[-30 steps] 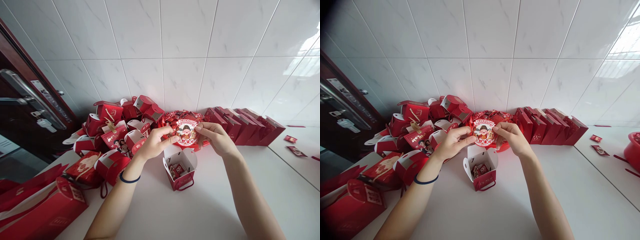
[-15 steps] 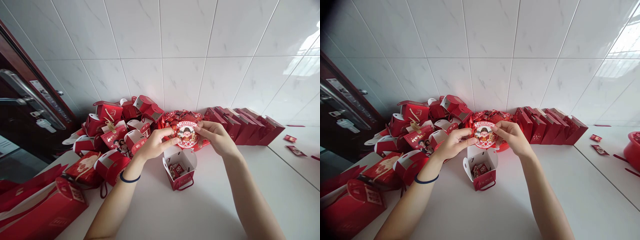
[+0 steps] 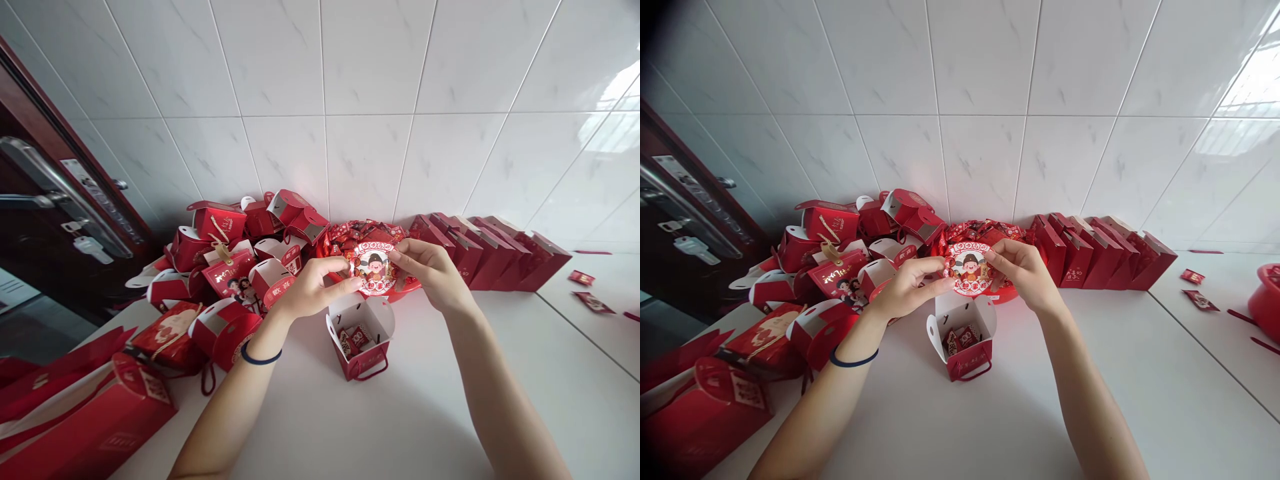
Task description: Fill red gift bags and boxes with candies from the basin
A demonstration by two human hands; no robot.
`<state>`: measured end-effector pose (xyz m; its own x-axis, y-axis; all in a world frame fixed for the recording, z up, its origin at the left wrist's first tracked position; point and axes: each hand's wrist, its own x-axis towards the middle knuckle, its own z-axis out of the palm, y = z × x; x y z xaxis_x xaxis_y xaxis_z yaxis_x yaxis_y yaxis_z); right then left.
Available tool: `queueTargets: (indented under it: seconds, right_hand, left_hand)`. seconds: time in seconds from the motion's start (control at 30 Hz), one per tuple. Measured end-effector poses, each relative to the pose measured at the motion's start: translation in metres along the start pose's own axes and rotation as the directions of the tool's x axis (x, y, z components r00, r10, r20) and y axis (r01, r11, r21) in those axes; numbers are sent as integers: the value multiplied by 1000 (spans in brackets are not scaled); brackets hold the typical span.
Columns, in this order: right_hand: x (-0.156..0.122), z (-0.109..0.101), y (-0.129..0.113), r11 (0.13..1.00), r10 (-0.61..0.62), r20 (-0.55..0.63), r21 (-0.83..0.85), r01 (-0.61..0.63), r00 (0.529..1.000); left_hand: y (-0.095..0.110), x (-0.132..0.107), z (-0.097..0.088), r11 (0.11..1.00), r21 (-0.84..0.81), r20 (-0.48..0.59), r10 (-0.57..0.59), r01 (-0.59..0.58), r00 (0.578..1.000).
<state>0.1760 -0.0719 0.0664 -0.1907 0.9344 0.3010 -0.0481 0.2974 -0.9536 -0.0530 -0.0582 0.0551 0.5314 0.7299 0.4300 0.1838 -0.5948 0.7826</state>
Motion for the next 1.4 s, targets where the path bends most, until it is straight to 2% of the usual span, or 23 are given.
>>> queueTargets:
  seconds: [0.27,0.4,0.57,0.67,0.77,0.87,0.97,1.13,1.23,1.3,1.4]
  right_hand:
    - [-2,1,-3,999,3,-15,-47,-4,1000]
    - [-1,1,-3,999,9,-27,-54,-11,1000]
    - [0,-1,-3,997,29,0,-76,-29,1000]
    - [0,-2,-2,993,33,35,-111,-29,999]
    - [0,-3,1,977,32,83,-215,-13,996]
    - [0,-2,7,912,14,130,-409,41,991]
    - [0,7,13,795,55,228,-598,95,972]
    - [-2,28,20,569,272,346,-810,140,898]
    - [-3,34,22,455,334,318,-879,144,887]
    - [-2,33,20,433,319,275,-894,118,907]
    - [-2,26,14,448,286,235,-890,87,929]
  left_hand:
    - [0,0,-1,996,-82,23,-17,19,1000]
    - [-1,0,-1,999,-40,-1,-36,36,999]
    - [-3,1,-1,1000,12,4,-3,3,1000]
    - [-2,0,-6,999,37,81,9,-12,997]
    - [-1,-1,-17,991,127,216,-58,31,975]
    - [-3,-3,-28,934,339,240,-203,114,949]
    - [-6,-5,-31,843,503,249,-350,188,903]
    - [-6,-4,-27,779,580,292,-473,239,831]
    - [-4,-4,-26,775,579,303,-492,253,816]
    - [-4,-4,-27,767,584,305,-512,268,803]
    - [-7,-5,-28,752,604,312,-529,265,789]
